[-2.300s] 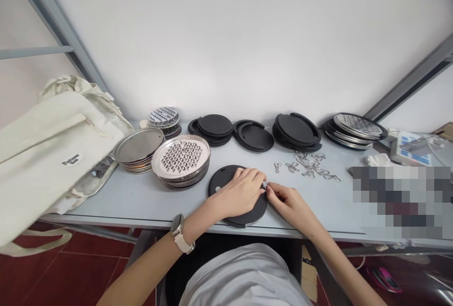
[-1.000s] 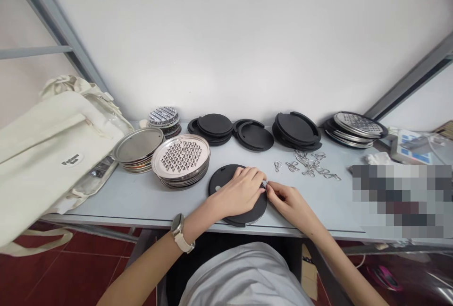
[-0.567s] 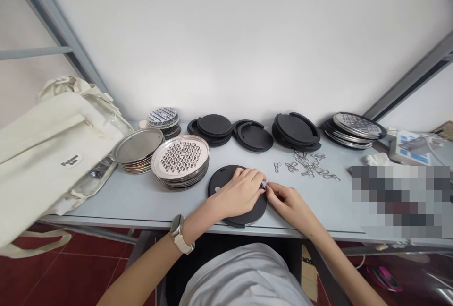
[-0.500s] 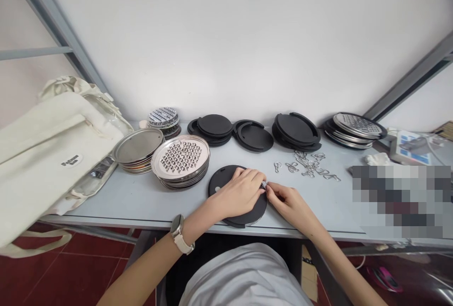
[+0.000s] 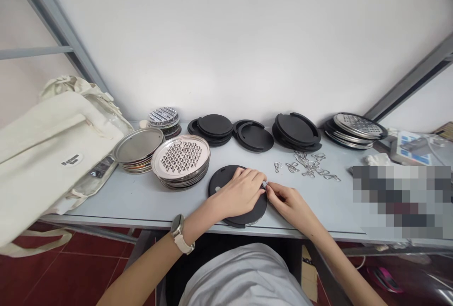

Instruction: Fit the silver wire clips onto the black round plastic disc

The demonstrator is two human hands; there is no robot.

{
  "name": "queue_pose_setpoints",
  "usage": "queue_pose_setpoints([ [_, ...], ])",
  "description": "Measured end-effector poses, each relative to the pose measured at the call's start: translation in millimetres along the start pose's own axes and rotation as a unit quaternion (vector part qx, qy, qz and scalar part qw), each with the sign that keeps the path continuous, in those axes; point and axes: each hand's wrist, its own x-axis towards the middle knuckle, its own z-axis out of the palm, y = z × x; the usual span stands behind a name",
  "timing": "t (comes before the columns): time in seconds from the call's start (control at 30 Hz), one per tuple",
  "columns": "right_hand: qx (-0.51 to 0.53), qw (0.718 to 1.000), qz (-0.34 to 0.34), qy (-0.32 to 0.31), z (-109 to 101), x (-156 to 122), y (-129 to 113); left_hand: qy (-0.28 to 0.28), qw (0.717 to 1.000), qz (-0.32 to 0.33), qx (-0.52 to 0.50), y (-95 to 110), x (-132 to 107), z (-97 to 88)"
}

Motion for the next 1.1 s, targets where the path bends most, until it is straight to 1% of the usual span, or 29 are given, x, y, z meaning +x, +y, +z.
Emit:
queue_pose_setpoints([
  [0.23, 0.003, 1.000, -0.006, 0.002, 0.3, -0.6, -0.2, -0.001, 1.000, 0.000, -0.001, 0.2, 0.3, 0.0],
  [0.47, 0.010, 1.000, 0.011, -0.010, -0.1, -0.8, 0.0, -0.001, 1.000, 0.001, 0.000, -0.4, 0.2, 0.5],
  [0.9, 0.015, 1.000, 0.013, -0.016, -0.8, -0.8, -0.3, 0.003, 1.000, 0.005, 0.011, -0.6, 0.2, 0.8],
  [1.1, 0.018, 1.000, 0.017, -0.019, -0.8, -1.2, -0.2, 0.005, 1.000, 0.012, 0.027, -1.5, 0.2, 3.6],
])
